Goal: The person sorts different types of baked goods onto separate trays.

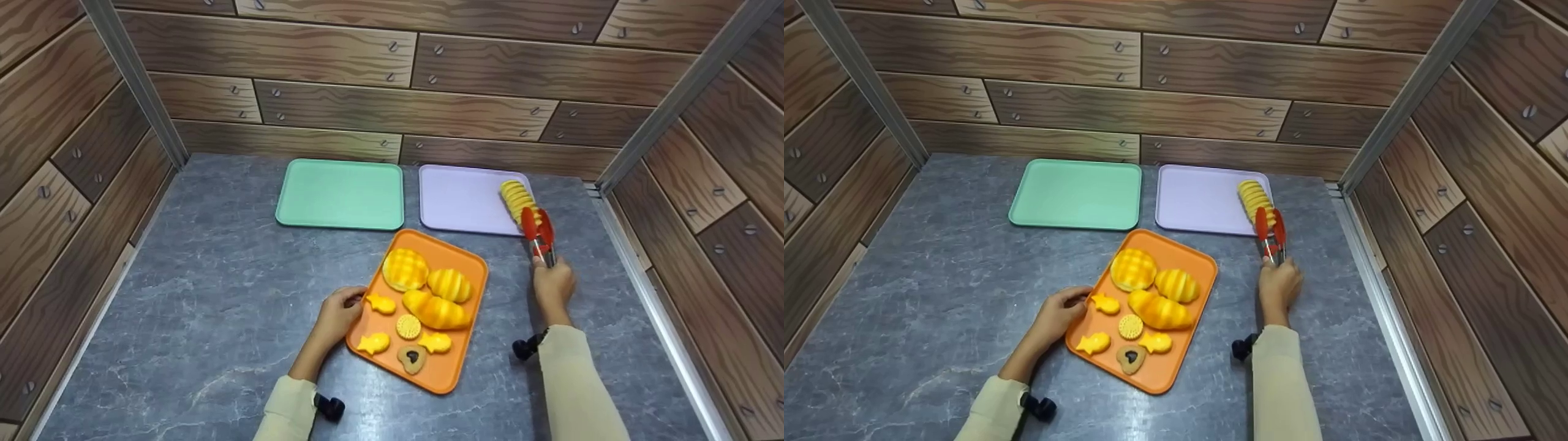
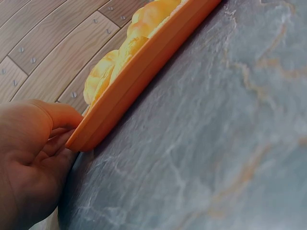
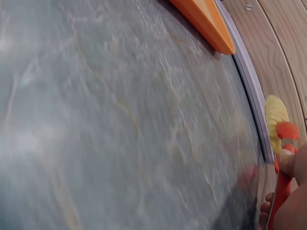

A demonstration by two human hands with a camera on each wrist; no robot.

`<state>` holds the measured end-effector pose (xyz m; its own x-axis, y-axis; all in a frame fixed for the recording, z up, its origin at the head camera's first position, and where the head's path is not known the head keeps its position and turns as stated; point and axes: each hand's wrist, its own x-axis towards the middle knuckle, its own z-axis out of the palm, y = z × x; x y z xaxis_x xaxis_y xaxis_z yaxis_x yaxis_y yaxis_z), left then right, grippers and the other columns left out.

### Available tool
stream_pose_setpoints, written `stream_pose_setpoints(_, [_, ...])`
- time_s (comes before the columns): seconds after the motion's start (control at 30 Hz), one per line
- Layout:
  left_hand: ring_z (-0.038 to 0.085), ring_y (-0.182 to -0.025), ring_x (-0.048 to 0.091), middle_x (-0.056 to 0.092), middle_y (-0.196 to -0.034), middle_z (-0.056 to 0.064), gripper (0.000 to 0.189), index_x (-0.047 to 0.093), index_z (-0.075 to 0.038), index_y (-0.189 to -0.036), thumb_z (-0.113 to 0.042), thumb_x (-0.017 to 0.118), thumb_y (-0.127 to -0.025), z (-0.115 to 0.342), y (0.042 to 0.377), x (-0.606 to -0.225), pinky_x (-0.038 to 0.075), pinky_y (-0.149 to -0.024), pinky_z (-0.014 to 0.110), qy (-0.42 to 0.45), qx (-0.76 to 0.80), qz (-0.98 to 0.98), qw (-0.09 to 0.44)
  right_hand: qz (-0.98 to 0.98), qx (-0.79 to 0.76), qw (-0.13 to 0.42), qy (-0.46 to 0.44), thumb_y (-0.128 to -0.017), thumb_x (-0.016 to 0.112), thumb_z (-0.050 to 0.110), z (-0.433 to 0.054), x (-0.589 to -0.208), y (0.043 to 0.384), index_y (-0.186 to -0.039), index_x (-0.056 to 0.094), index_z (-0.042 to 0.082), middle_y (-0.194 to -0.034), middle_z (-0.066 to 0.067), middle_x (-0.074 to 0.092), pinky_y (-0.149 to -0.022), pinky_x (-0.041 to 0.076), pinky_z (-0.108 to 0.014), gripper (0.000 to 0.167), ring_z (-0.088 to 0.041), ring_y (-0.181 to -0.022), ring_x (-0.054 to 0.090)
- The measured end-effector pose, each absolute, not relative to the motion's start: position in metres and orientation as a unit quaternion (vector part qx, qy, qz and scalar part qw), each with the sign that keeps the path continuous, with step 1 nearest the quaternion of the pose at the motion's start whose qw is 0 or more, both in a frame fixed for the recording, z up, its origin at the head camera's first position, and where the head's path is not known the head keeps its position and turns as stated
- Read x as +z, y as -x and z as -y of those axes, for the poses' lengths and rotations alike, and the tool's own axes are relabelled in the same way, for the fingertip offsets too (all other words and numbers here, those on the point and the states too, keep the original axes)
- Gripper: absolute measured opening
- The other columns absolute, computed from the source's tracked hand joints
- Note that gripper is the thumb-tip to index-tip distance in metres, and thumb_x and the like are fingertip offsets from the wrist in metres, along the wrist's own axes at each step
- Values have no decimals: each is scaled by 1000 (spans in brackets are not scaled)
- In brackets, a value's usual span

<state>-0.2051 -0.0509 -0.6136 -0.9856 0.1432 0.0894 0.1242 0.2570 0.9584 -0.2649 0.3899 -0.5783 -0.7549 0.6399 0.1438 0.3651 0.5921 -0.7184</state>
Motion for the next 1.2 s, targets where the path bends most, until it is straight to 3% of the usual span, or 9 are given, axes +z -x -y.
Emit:
stream_pose_setpoints(0.4, [25, -102, 64, 68, -116, 17, 31, 71, 0, -121, 0, 62, -92, 52, 206, -610, 53, -90, 34, -79, 598, -797, 18, 869, 307, 166, 351, -97, 62, 31, -366, -576, 282, -128, 57, -10, -122, -35, 59, -101, 38, -60, 52, -54, -116, 52])
stream_pose_setpoints(0.73, [25, -102, 64, 68, -115, 17, 33, 71, 0, -121, 2, 61, -89, 52, 205, -611, 53, -89, 30, -81, 597, -798, 13, 853, 313, 183, 376, -97, 64, 29, -352, -574, 292, -123, 59, -10, -123, -34, 60, -105, 36, -56, 47, -50, -121, 50])
stream_pose_setpoints(1.2, [26, -102, 65, 69, -114, 17, 32, 71, 1, -121, 2, 61, -90, 53, 205, -613, 53, -89, 32, -93, 600, -795, 12, 856, 317, 167, 373, -97, 63, 32, -354, -575, 300, -131, 55, -10, -128, -34, 58, -107, 36, -56, 55, -51, -123, 49])
